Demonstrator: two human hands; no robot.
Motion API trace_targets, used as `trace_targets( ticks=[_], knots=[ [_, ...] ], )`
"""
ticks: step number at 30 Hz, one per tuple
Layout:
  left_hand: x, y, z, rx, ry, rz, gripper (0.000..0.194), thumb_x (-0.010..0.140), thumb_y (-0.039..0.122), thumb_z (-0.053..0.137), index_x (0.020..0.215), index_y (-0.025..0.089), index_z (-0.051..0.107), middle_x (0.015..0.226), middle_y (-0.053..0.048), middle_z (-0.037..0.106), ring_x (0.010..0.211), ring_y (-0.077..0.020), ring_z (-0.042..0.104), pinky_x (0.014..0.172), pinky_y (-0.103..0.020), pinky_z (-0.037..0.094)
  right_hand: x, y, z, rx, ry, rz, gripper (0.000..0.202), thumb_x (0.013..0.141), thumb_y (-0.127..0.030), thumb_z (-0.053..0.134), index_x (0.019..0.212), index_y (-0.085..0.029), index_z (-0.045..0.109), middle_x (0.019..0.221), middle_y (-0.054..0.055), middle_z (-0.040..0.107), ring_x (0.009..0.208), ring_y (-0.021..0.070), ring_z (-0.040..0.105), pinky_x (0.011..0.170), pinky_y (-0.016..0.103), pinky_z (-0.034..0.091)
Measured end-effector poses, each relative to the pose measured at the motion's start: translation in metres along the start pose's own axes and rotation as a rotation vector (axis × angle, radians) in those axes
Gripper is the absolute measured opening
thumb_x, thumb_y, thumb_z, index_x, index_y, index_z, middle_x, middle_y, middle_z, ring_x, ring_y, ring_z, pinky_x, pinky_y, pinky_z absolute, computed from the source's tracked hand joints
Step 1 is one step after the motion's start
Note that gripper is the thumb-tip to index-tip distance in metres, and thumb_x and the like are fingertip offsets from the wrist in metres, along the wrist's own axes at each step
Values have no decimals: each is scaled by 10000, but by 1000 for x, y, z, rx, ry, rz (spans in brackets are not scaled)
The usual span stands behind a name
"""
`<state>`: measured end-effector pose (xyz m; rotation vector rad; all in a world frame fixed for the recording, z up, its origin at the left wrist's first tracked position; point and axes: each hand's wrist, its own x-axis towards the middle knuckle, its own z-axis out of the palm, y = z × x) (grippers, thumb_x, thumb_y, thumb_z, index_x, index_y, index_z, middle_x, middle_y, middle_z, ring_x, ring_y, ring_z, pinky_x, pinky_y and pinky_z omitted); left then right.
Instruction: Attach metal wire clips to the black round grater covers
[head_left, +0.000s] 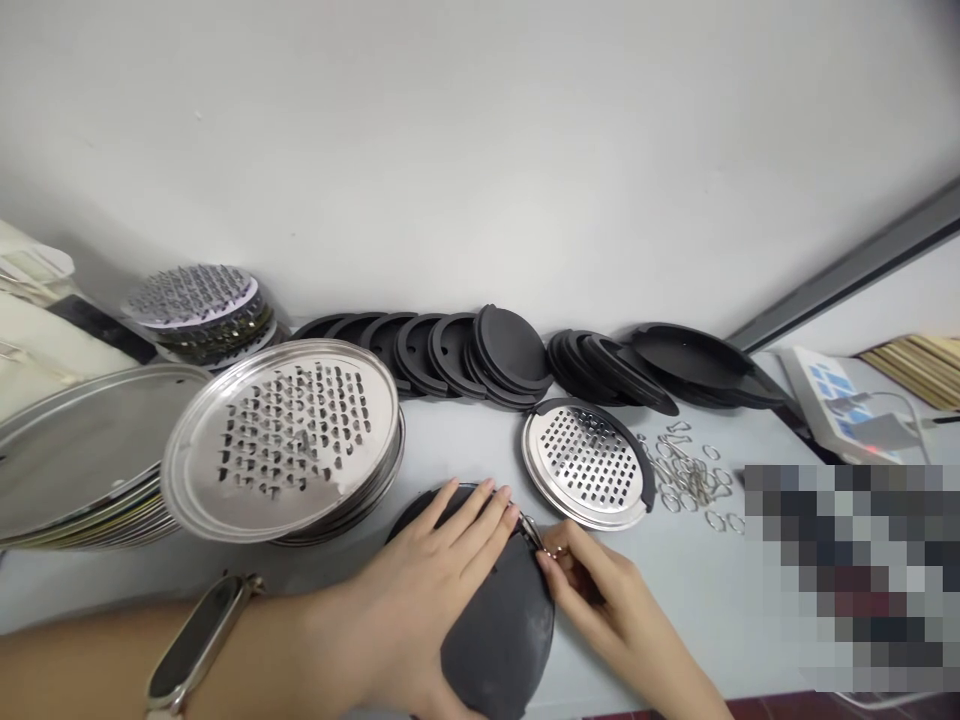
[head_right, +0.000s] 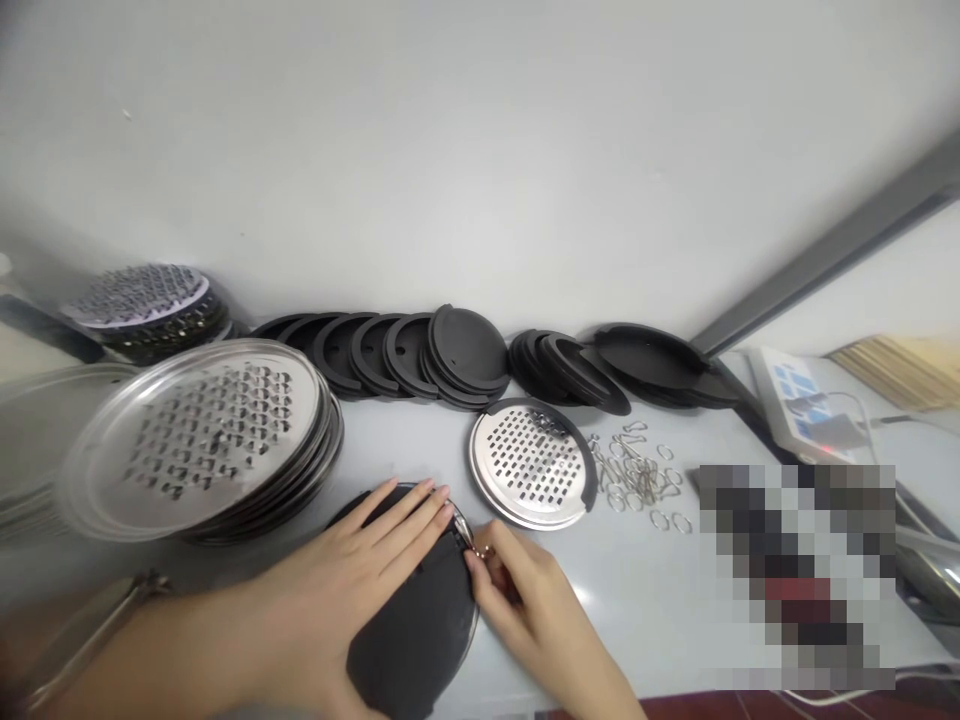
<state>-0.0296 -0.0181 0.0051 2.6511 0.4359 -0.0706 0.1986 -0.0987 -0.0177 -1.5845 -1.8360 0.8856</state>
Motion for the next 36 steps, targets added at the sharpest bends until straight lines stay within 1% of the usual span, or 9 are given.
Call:
trace_targets(
  ticks=[3, 7, 13, 17, 23, 28, 33, 36],
  knots=[
    [0, 0, 1, 3, 13, 8, 1119, 774, 674, 524, 1522, 82, -61, 1589, -152, -69, 1460, -351, -51, 1190, -511, -8, 0, 0, 0, -1, 2, 4, 147, 995, -294, 397, 886, -218, 459, 677, -41, 426, 590, 118, 400, 557, 223, 358],
    [0, 1, -1, 4, 14, 16, 1109, 778, 682, 519, 1525, 83, -39, 1591, -158, -31, 1461, -358, -14, 1190, -512, 1, 0, -1, 0, -7, 11, 3, 147, 995, -299, 403, 889, -217, 462, 669, -42, 432, 582, 116, 410, 554, 223, 365],
    [0, 3, -1, 22, 27, -4, 1179, 746, 783, 467, 1520, 47, -31, 1583, -195, -24, 1459, -375, -16, 1186, -513, 20, 0, 0, 0, 13, 21, 6, 128, 1002, -310, 398, 944, -218, 466, 672, -43, 474, 583, 118, 452, 574, 225, 389],
    [3, 6, 0, 46, 53, -11, 1186, 740, 822, 414, 1520, 30, 0, 1582, -212, -2, 1456, -389, 0, 1183, -508, 27, 0, -1, 0, 26, 29, 9, 133, 1006, -311, 392, 939, -218, 460, 685, -40, 484, 593, 120, 457, 585, 228, 388],
    [8, 12, 0, 54, 63, -72, 1193, 740, 840, 371, 1511, -7, 39, 1576, -238, 32, 1454, -396, -15, 1174, -528, 39, 1, 0, -1, 42, 69, 4, 163, 1008, -329, 383, 903, -218, 440, 701, -40, 478, 597, 122, 442, 584, 233, 370],
    [6, 13, 0, 81, 69, -45, 1178, 740, 837, 371, 1510, -5, 78, 1570, -247, 104, 1452, -407, 37, 1169, -530, 63, 1, -2, 0, 46, 62, -7, 171, 1010, -323, 385, 890, -215, 443, 671, -51, 457, 576, 116, 425, 565, 234, 355],
    [1, 10, 2, 126, 106, -2, 1155, 757, 836, 347, 1513, 6, 75, 1570, -243, 118, 1454, -399, 63, 1167, -510, 65, 0, -2, 0, 61, 42, -14, 169, 1012, -321, 383, 890, -216, 436, 654, -57, 427, 570, 115, 406, 558, 237, 341],
    [2, 10, -2, 117, 132, 23, 1117, 773, 835, 328, 1509, 20, 122, 1566, -234, 164, 1450, -393, 107, 1163, -498, 82, 1, -1, 0, 70, 36, -2, 168, 1013, -324, 381, 893, -218, 432, 654, -60, 411, 579, 117, 405, 568, 237, 337]
  ],
)
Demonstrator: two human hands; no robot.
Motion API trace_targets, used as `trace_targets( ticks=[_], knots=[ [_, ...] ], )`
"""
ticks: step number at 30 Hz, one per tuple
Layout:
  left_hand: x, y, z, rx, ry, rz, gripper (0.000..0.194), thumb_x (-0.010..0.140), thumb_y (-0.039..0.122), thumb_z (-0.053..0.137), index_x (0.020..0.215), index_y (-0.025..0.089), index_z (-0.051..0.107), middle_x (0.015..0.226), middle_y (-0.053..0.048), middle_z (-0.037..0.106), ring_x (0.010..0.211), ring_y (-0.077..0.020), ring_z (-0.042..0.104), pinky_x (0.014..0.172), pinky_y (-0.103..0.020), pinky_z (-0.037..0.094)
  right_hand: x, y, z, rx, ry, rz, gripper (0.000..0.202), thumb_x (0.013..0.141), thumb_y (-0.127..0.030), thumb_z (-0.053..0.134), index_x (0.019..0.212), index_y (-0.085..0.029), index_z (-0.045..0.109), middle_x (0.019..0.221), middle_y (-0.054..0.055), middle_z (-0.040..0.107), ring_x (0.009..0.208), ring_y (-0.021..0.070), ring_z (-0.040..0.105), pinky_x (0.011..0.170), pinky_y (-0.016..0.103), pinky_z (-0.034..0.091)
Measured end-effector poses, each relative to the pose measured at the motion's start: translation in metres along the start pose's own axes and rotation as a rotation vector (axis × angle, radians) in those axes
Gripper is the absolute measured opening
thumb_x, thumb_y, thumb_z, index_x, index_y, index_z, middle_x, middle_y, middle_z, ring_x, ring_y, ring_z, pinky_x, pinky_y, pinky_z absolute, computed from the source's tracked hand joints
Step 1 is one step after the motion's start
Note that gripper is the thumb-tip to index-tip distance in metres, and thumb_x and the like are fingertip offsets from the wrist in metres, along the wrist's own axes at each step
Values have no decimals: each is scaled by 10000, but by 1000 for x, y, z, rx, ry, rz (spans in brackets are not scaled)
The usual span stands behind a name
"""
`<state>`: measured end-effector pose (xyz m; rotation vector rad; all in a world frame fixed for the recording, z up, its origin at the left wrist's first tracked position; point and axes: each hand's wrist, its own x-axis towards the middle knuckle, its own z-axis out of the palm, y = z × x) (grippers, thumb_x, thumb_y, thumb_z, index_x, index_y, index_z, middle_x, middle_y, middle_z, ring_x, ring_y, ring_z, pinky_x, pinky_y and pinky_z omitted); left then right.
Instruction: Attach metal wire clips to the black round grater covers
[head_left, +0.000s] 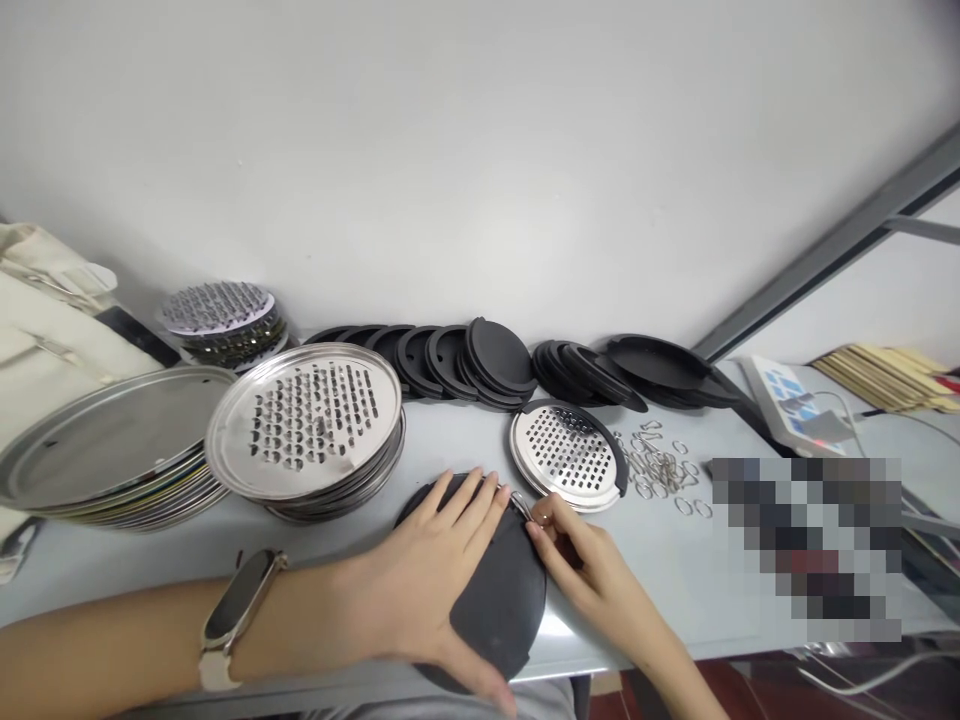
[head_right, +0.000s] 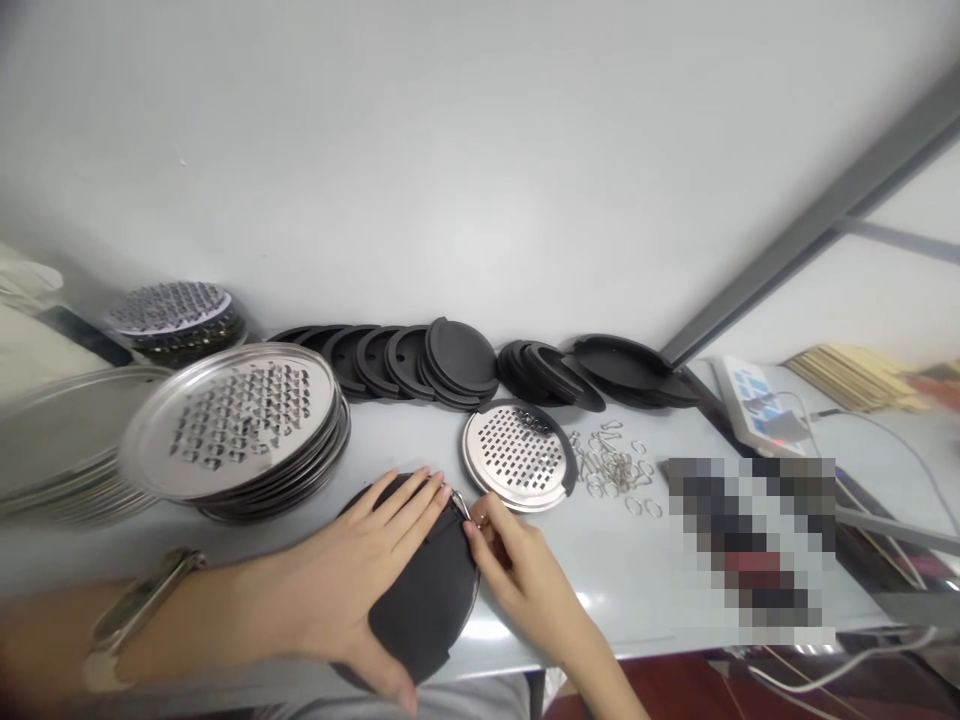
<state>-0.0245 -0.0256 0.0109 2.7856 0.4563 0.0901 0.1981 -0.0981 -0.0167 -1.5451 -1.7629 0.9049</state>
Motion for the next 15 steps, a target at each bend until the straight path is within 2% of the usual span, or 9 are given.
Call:
trace_targets(
  ticks=[3, 5, 7, 10, 13, 15],
  knots=[
    [8, 3, -8, -36, 37, -31, 930, 859, 741, 345, 1474, 51, 250, 1507, -228, 324, 1383, -387, 283, 1111, -506, 220, 0, 0, 0, 8, -8, 4, 162, 1014, -325, 379, 909, -216, 439, 676, -55, 433, 592, 117, 417, 586, 238, 346],
    [15, 5, -13, -59, 95, -145, 624, 971, 534, 333, 1417, 98, 351, 1355, -177, 497, 1235, -332, 447, 1019, -478, 342, 1, 0, 0, 12, -15, 4, 159, 1015, -323, 380, 920, -215, 447, 681, -54, 442, 598, 118, 426, 595, 236, 350],
    [21, 5, -16, -59, 131, -207, 359, 1001, 299, 302, 1252, 137, 502, 1164, -123, 573, 1067, -277, 514, 926, -443, 402, 1, -1, -1, 7, -20, 3, 153, 1015, -316, 383, 931, -214, 459, 675, -56, 441, 600, 118, 432, 598, 233, 351],
    [26, 1, -16, -38, 146, -216, 269, 968, 157, 304, 969, 159, 574, 981, -83, 560, 920, -234, 509, 859, -404, 429, 1, -3, -2, -4, -35, -11, 142, 1013, -302, 391, 957, -210, 483, 685, -49, 462, 617, 122, 454, 619, 232, 366],
    [27, -2, -15, -17, 157, -221, 236, 962, 141, 334, 894, 163, 559, 927, -66, 542, 886, -219, 497, 862, -386, 438, 2, -5, -2, -18, -65, -32, 151, 1009, -297, 400, 956, -207, 509, 720, -32, 495, 657, 129, 486, 654, 235, 385],
    [27, -3, -15, 11, 124, -215, 224, 948, 111, 342, 890, 158, 554, 933, -73, 541, 892, -223, 493, 859, -386, 446, 2, -5, -2, -25, -67, -41, 158, 1008, -297, 402, 954, -207, 519, 731, -27, 502, 671, 131, 495, 664, 235, 389]
  ],
)
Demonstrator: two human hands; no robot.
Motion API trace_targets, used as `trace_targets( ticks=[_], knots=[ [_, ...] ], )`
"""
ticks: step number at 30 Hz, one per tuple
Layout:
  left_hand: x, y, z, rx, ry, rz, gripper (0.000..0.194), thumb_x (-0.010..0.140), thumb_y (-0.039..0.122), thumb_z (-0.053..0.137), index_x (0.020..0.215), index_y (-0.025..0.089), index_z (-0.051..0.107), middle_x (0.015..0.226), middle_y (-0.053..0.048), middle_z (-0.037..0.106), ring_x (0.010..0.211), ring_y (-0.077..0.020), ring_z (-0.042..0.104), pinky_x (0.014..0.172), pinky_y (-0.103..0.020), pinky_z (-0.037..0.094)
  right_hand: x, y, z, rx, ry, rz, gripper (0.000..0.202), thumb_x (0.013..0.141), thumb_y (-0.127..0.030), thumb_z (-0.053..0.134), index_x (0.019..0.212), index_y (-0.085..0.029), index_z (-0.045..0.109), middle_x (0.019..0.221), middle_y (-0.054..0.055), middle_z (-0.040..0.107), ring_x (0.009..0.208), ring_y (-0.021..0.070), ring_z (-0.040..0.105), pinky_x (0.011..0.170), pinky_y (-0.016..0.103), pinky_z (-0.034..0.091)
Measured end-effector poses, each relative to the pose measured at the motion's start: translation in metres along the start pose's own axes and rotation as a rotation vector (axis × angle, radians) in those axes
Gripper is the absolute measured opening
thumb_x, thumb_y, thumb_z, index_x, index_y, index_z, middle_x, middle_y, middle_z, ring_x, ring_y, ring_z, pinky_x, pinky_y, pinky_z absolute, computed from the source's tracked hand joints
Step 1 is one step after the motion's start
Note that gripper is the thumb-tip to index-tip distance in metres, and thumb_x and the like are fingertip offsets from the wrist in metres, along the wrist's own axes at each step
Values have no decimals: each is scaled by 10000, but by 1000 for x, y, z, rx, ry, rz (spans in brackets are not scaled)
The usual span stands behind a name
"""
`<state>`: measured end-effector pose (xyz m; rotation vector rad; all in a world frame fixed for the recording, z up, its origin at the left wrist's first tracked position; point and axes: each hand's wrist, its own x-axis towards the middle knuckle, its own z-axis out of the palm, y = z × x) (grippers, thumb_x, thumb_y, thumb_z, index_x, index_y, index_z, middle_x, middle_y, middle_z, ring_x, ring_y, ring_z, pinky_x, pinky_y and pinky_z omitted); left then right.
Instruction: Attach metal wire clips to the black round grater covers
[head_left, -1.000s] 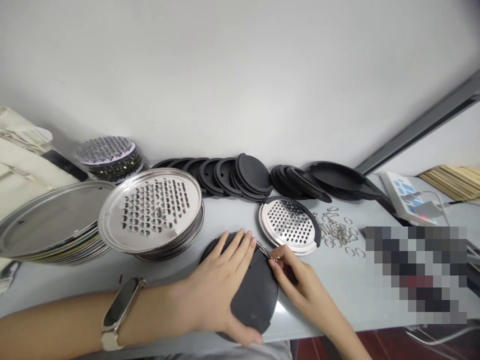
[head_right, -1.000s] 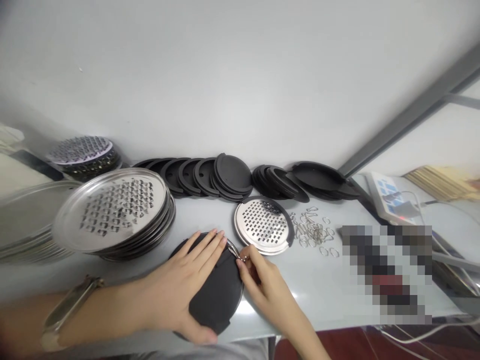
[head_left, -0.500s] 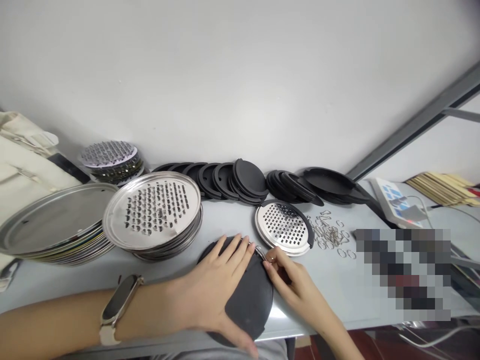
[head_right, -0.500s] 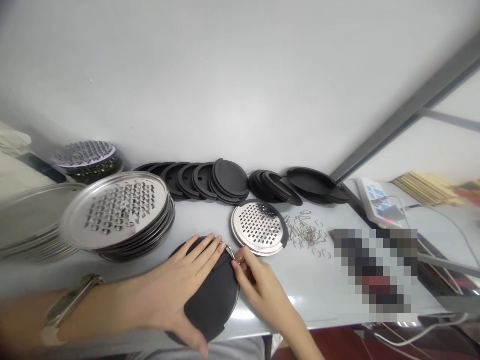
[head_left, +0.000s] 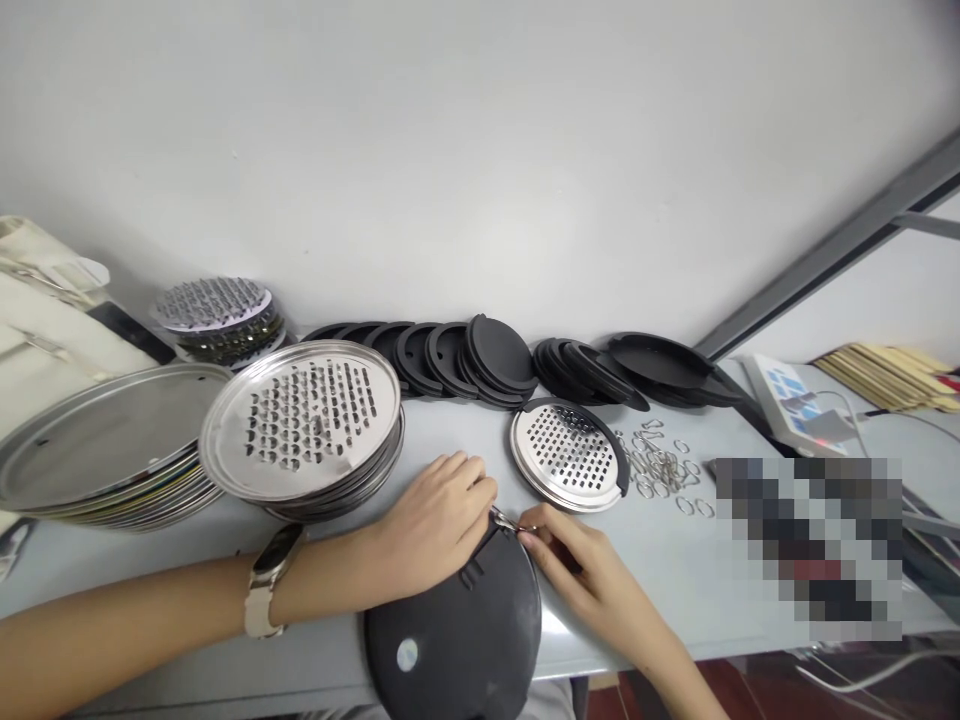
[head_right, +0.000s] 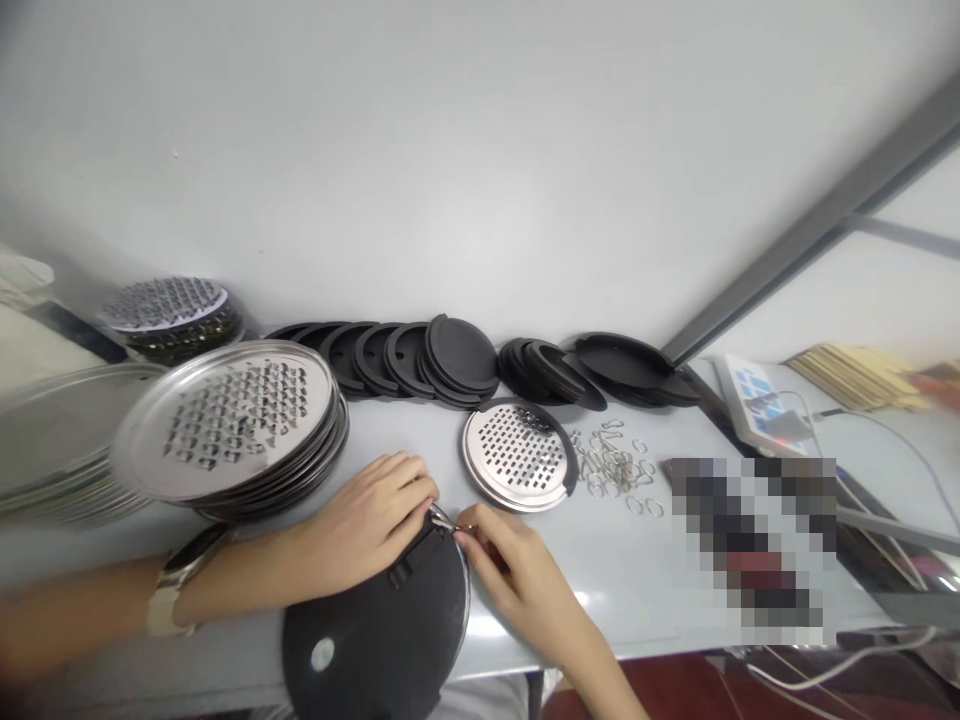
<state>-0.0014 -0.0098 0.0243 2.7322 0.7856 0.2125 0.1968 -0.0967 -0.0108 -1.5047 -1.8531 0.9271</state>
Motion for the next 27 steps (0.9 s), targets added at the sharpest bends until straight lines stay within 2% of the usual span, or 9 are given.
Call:
trace_targets(
  ticks=[4, 7, 13, 21, 24, 27],
  knots=[
    [2, 3, -1, 127, -93, -1, 220, 872, 19, 359, 884, 157, 529, 947, -87, 537, 893, -243, 494, 814, -397, 471, -2, 1, 2, 7, 43, -3, 138, 1003, -295, 418, 978, -207, 522, 709, -34, 498, 649, 125, 491, 644, 226, 388],
    [2, 7, -2, 252, -114, -34, 207, 826, -8, 386, 817, 173, 486, 903, -76, 526, 872, -248, 505, 782, -391, 483, -4, 2, 4, 10, 71, -22, 127, 998, -292, 431, 974, -209, 524, 700, -37, 498, 625, 120, 481, 618, 218, 381],
    [-2, 15, 6, 440, -2, -143, 276, 764, -56, 386, 908, 164, 468, 881, -88, 526, 859, -259, 536, 757, -387, 492, -7, 3, 7, -19, 130, -64, 111, 994, -278, 433, 976, -219, 526, 725, -29, 509, 625, 120, 480, 625, 218, 391],
    [-1, -2, 45, 502, 148, -164, 208, 781, 21, 471, 902, 186, 428, 872, -73, 501, 835, -250, 530, 726, -378, 493, -3, -1, 7, -72, 138, -68, 117, 995, -299, 426, 960, -228, 512, 714, -27, 531, 615, 124, 506, 613, 218, 410],
    [1, -4, 49, 520, 150, -177, 201, 781, 27, 462, 906, 182, 433, 870, -79, 505, 824, -256, 535, 701, -376, 489, -7, -9, 15, -57, 213, -10, 160, 1003, -332, 384, 895, -239, 456, 694, -26, 523, 590, 131, 515, 595, 226, 425],
    [2, -6, 49, 490, 149, -181, 205, 783, 21, 462, 910, 180, 435, 878, -82, 512, 792, -242, 546, 681, -355, 482, -20, -18, 29, -49, 297, 169, 196, 1014, -362, 308, 864, -256, 376, 589, -50, 469, 452, 137, 469, 471, 232, 378]
  ],
)
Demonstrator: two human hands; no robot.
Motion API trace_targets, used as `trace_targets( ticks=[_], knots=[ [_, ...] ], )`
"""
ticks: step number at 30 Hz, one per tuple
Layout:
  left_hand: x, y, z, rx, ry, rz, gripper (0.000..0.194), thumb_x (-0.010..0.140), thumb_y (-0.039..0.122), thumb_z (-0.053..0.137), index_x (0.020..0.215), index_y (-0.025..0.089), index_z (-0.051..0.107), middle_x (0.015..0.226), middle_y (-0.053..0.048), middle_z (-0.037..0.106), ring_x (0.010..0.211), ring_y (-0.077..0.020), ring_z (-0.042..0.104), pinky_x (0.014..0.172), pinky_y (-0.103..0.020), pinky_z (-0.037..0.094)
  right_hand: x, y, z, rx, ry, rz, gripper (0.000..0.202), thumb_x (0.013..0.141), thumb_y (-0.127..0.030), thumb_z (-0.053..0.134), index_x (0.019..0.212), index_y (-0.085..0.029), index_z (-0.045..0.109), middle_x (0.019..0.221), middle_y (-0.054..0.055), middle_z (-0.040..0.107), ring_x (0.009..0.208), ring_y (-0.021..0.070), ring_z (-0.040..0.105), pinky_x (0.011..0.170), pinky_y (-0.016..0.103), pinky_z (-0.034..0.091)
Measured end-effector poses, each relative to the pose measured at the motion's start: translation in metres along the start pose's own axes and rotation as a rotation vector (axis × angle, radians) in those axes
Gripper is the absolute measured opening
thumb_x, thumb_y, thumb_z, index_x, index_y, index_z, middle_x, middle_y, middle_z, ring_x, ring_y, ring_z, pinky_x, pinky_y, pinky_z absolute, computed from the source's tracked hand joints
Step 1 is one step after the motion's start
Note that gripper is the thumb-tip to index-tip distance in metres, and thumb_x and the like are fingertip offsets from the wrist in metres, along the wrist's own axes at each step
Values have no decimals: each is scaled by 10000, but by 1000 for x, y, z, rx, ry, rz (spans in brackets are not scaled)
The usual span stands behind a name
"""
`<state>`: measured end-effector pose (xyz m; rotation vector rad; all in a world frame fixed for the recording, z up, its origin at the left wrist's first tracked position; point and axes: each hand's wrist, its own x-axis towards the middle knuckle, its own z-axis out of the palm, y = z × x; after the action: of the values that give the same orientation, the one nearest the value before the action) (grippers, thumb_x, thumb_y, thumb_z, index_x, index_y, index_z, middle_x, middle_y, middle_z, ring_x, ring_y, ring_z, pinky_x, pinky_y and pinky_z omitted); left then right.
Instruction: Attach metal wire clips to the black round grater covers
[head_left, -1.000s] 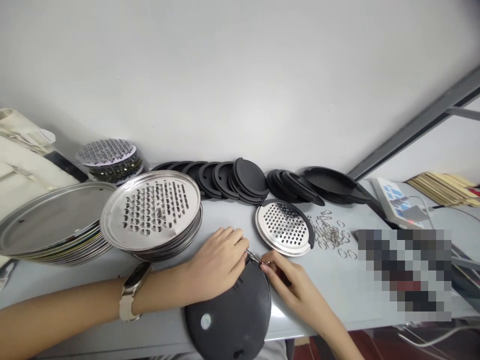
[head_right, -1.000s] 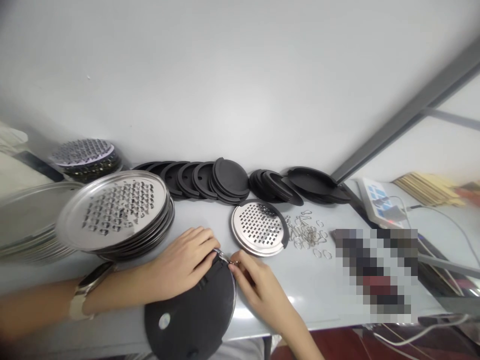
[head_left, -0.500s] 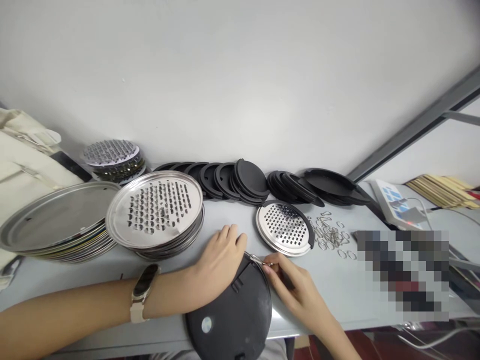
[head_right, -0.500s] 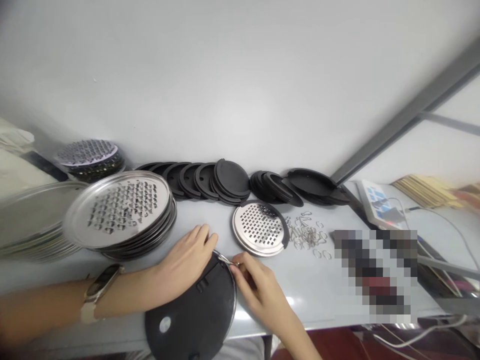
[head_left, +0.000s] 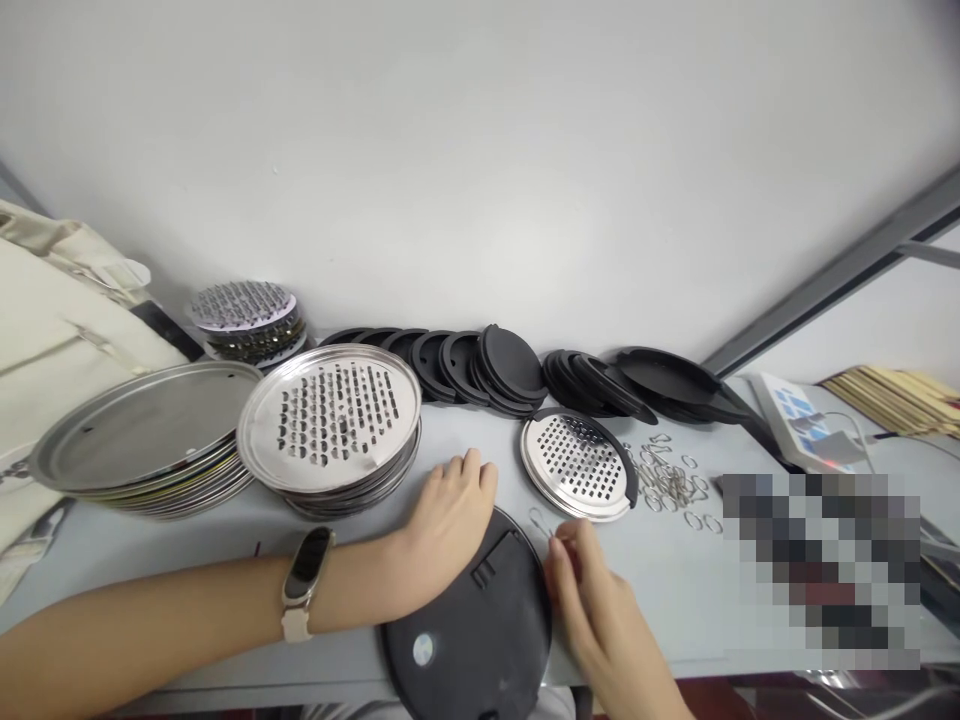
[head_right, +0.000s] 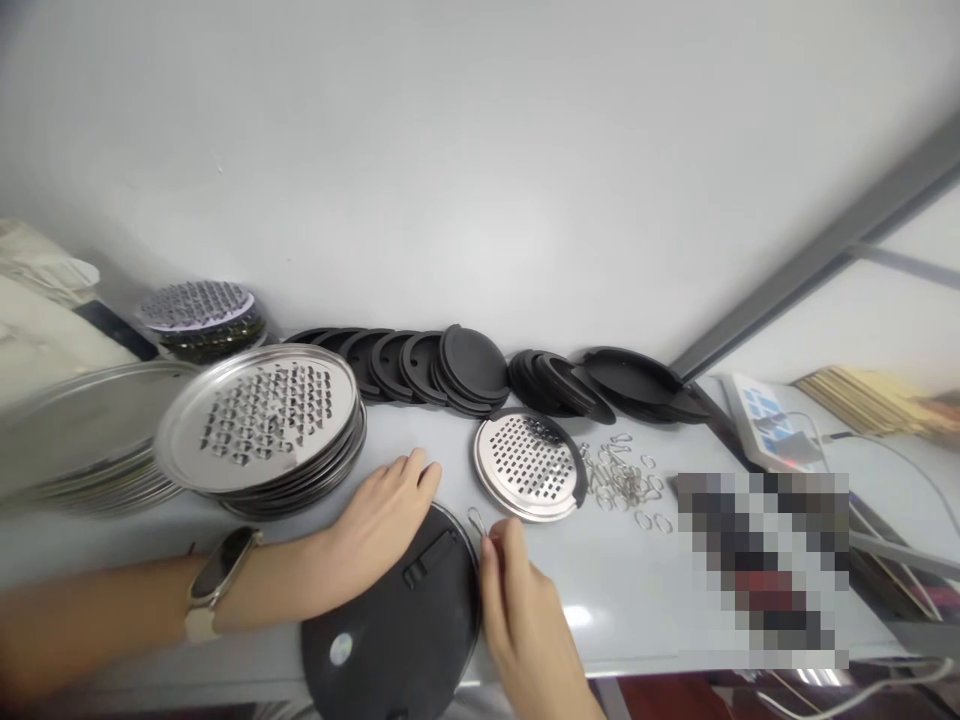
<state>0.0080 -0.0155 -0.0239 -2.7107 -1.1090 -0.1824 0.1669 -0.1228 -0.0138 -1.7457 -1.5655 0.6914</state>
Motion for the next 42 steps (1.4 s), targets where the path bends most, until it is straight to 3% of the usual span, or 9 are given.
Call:
trace_targets(
  ticks=[6, 12, 16, 19, 23, 25, 30, 38, 42],
  knots=[
    [-2, -3, 7, -78, -17, -51, 220, 807, 2, 475, 947, 171, 456, 922, -88, 531, 842, -228, 587, 691, -311, 474, -28, -14, 9, -7, -1, 118, 207, 1009, -396, 273, 885, -265, 375, 519, -45, 489, 383, 167, 498, 411, 249, 353],
    [0, -8, 9, -156, 5, -111, 181, 859, 58, 502, 1006, 162, 501, 996, -120, 557, 918, -241, 610, 718, -304, 465, -8, -12, -3, 168, -138, 190, 266, 1013, -465, 234, 867, -264, 329, 605, -45, 514, 535, 160, 546, 549, 258, 438],
    [6, -10, 5, -115, -8, -162, 106, 893, 109, 501, 995, 135, 514, 938, -118, 562, 852, -233, 614, 665, -291, 452, 15, -4, -8, 106, -82, 124, 246, 1010, -453, 269, 872, -259, 331, 683, -31, 503, 594, 160, 517, 570, 266, 427],
    [6, -11, -8, -74, -21, -119, 35, 911, 132, 481, 928, 128, 511, 834, -88, 550, 797, -220, 600, 646, -285, 444, 27, 0, -8, -19, -30, 33, 222, 1018, -399, 268, 856, -256, 322, 683, -33, 467, 579, 163, 482, 576, 283, 403],
    [4, -17, -33, -23, 25, 89, 118, 872, 51, 429, 871, 154, 486, 836, -80, 533, 812, -236, 558, 716, -352, 456, 34, -1, -6, -135, -42, -125, 206, 1017, -308, 294, 844, -240, 384, 797, 12, 462, 677, 175, 500, 637, 301, 419],
    [4, -20, -41, -151, 54, 244, 150, 854, 44, 430, 924, 167, 480, 891, -66, 527, 835, -226, 537, 771, -362, 457, 37, -4, -6, -117, -39, -162, 199, 1017, -269, 297, 865, -232, 420, 858, 30, 464, 736, 177, 519, 688, 303, 439],
    [7, -22, -36, -497, 65, 224, 264, 852, -1, 377, 1028, 164, 485, 999, -61, 519, 918, -207, 508, 830, -335, 465, 44, -7, -8, -66, -37, -243, 148, 1004, -216, 339, 930, -226, 467, 908, 37, 466, 802, 175, 525, 742, 296, 449],
    [7, -22, -35, -440, 13, 273, 180, 886, 29, 382, 920, 155, 506, 933, -59, 513, 856, -217, 487, 802, -376, 475, 47, 0, 4, -65, -55, -298, 115, 986, -177, 379, 923, -221, 465, 909, 30, 454, 797, 168, 498, 740, 300, 432],
    [9, -21, -35, -464, -62, 193, 181, 911, 43, 387, 944, 163, 519, 959, -63, 519, 873, -219, 496, 814, -389, 480, 46, 0, 4, -22, -59, -286, 102, 987, -179, 390, 940, -218, 471, 961, 43, 455, 832, 164, 509, 772, 307, 444]
  ],
)
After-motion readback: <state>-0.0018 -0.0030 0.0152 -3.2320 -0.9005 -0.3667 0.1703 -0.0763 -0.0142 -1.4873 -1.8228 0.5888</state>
